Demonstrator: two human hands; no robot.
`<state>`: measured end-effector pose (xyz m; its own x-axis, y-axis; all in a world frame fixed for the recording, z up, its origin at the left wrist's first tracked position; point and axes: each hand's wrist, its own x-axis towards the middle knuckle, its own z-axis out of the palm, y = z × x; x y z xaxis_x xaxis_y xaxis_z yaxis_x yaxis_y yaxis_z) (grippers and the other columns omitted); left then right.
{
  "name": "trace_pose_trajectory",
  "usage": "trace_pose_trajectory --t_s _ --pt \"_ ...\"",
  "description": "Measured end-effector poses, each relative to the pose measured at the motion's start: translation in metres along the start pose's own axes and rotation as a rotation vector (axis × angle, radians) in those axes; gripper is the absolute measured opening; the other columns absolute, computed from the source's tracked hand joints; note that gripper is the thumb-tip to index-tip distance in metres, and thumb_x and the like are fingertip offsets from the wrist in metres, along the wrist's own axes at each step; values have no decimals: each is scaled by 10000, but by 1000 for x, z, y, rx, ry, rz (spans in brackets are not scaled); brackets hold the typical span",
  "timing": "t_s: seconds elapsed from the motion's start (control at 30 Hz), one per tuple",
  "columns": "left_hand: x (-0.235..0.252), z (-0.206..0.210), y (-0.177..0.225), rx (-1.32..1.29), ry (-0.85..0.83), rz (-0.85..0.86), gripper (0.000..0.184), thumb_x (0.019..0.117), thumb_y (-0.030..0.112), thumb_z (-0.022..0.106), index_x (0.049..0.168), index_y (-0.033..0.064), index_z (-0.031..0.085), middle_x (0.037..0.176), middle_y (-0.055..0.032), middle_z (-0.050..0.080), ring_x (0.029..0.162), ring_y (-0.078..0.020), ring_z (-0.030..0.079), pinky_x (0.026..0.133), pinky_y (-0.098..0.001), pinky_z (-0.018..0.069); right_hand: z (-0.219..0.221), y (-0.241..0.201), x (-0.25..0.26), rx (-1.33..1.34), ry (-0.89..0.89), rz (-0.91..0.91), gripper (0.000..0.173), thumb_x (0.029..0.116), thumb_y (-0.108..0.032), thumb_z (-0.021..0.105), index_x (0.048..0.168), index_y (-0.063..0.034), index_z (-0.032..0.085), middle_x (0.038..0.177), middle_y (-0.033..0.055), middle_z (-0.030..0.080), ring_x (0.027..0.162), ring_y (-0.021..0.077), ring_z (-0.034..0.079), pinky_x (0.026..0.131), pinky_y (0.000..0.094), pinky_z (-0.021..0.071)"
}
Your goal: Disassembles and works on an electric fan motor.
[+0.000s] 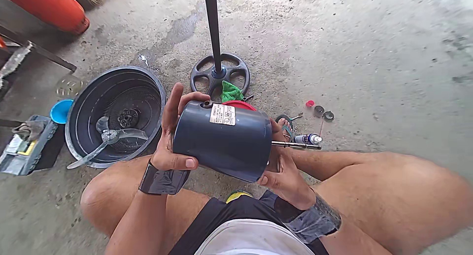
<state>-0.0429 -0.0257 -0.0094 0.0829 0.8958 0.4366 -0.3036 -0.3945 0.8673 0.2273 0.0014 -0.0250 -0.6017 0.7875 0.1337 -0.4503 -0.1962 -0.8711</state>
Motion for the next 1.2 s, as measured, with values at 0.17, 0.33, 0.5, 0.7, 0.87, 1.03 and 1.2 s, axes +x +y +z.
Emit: trace_pose_trajectory --t_s 0.17,0.33,0.5,0.7,0.87,1.03,1.2 --pt "3 2 3 -26 -28 -2 1092 716 365 876 1603 272 246 1534 -45 431 1288 -218 544 1023 -331 532 -2 7 2 -10 -50 -116 916 828 -271 868 1542 -185 300 1416 -26 569 1267 115 593 1080 319 525" --pt "2 4 0 -25 -35 17 1067 731 372 871 1602 282 261 1532 -50 440 1299 -224 539 1048 -336 519 -2 0 10 -121 -50 -150 768 891 -255 811 1528 -147 395 1365 -50 630 1218 76 625 1064 283 533" --pt "1 5 -3 -101 7 13 1111 701 326 867 1603 296 219 1518 -46 439 1256 -215 564 996 -331 545 4 5 7 -38 10 -160 711 879 -238 820 1479 -151 448 1339 -23 637 1192 106 639 1027 315 557" --pt "-1 6 -4 -77 27 28 1128 689 321 874 1606 282 217 1506 -52 443 1227 -205 573 969 -314 552 5 -1 5 -6 49 -143 692 875 -246 822 1472 -163 483 1318 -8 654 1151 113 659 991 314 573" --pt "-5 6 10 48 -38 24 1086 728 355 868 1609 294 236 1562 -45 420 1349 -251 511 1085 -379 501 -4 -13 10 -127 -59 -159 726 873 -251 829 1497 -143 474 1380 -26 623 1201 98 634 1026 294 557" --pt "-7 15 11 15 -25 36 1065 745 329 848 1609 330 226 1546 -41 443 1355 -271 506 1104 -411 484 0 -3 0 -116 -93 -193 740 875 -214 818 1512 -164 445 1395 -103 618 1247 35 600 1071 248 515" --pt "-9 13 7 20 -17 56 1077 746 328 842 1609 345 198 1509 -32 470 1312 -253 534 1087 -394 492 3 4 -1 -91 -65 -197 739 874 -258 823 1506 -162 454 1386 -96 622 1244 35 601 1065 248 520"
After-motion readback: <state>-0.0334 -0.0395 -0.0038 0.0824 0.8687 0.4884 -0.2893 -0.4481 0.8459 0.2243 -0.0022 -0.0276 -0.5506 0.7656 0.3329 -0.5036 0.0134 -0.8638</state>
